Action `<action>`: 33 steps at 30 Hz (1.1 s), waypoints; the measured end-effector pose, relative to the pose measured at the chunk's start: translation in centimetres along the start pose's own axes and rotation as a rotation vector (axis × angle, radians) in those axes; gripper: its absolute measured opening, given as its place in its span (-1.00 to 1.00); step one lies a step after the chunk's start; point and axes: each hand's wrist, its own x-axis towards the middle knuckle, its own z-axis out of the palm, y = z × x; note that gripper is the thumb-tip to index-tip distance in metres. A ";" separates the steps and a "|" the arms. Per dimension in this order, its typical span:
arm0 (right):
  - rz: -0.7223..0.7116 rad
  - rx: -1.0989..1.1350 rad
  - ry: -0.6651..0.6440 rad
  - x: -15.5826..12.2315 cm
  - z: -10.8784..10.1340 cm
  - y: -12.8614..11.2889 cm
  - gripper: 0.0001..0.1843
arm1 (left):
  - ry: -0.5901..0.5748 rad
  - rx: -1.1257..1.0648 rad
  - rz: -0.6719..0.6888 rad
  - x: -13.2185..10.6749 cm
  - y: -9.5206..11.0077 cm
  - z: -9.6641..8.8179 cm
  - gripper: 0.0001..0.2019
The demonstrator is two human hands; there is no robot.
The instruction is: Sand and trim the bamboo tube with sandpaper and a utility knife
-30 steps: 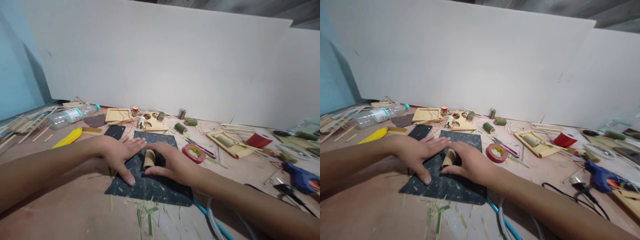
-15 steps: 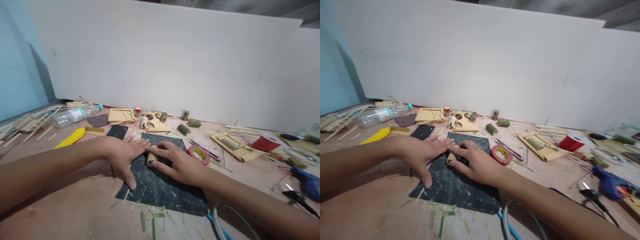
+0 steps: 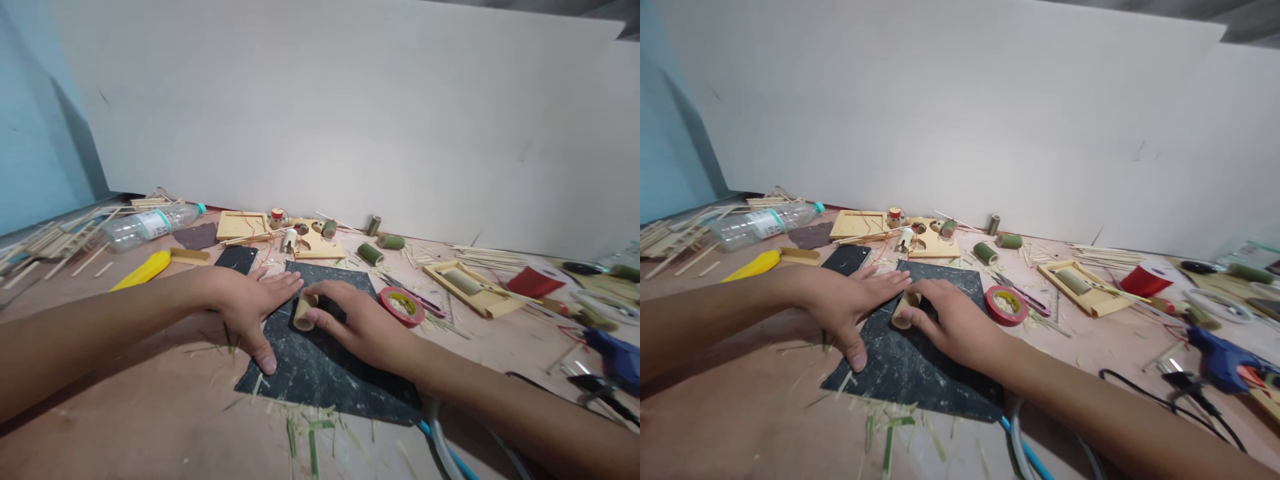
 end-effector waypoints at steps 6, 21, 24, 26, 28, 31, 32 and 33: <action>-0.037 0.055 -0.044 -0.5 0.4 -0.9 -0.63 | -0.007 0.017 0.016 0.2 -0.2 0.1 0.46; -0.027 0.001 -0.009 -0.1 0.0 0.3 -0.65 | -0.022 0.026 0.008 0.1 -0.1 0.0 0.46; -0.162 0.101 -0.145 -0.6 0.4 -1.6 -0.57 | -0.030 0.032 0.017 0.1 -0.1 0.0 0.45; -0.169 0.097 -0.153 -0.3 0.2 -1.2 -0.58 | -0.033 0.035 0.024 0.1 -0.1 0.0 0.44; -0.069 0.013 -0.041 0.4 -0.2 0.5 -0.69 | -0.033 0.044 0.028 0.1 -0.1 0.0 0.44; 0.058 -0.082 0.077 1.0 -0.6 2.3 -0.72 | -0.026 0.051 0.033 0.1 -0.2 0.1 0.43; 0.048 -0.076 0.067 0.8 -0.5 2.1 -0.70 | -0.025 0.050 0.034 0.1 -0.2 0.1 0.43; 0.014 -0.056 0.038 0.6 -0.3 1.6 -0.67 | -0.025 0.048 0.032 0.1 -0.2 0.1 0.43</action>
